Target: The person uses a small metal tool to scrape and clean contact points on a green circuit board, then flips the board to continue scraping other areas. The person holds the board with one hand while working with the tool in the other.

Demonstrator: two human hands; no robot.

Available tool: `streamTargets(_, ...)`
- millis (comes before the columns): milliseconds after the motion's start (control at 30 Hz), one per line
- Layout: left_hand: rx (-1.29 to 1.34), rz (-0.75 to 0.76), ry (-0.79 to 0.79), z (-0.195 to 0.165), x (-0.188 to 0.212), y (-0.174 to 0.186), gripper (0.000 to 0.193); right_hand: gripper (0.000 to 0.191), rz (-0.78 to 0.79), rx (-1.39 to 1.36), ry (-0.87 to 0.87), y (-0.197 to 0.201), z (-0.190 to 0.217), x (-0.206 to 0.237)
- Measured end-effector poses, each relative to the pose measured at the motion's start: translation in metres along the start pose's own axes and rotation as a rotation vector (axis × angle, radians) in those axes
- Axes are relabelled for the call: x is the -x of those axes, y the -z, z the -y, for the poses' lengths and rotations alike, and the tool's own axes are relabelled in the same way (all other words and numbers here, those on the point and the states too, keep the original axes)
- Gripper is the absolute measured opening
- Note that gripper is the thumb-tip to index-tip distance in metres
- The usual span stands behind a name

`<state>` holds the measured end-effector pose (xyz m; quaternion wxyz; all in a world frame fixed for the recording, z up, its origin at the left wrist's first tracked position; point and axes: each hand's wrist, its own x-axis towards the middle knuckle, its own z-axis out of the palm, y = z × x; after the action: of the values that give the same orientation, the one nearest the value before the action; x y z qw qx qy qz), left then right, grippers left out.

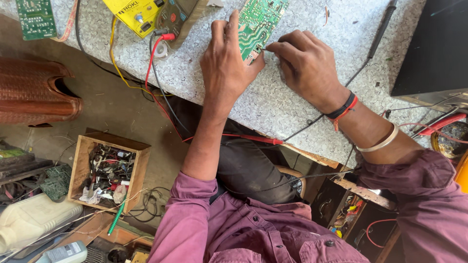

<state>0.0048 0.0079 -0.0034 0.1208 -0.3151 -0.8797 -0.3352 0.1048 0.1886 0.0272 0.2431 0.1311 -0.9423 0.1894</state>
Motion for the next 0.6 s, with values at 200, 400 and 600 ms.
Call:
streamTargets(200, -0.029, 0.017, -0.04, 0.0025, 0.0006, -0.0006, 0.096, 0.023, -0.003, 0.0, 0.008, -0.0002, -0.0014, -0.0001)
streamTargets(400, -0.042, 0.073, -0.068, 0.0058, 0.0013, -0.0025, 0.099, 0.023, -0.028, 0.014, -0.027, 0.0, -0.0042, 0.0005)
streamTargets(600, -0.043, 0.06, -0.064, 0.0063, 0.0017, -0.0064, 0.097, 0.022, 0.0, -0.006, -0.03, 0.0006, -0.0004, 0.0036)
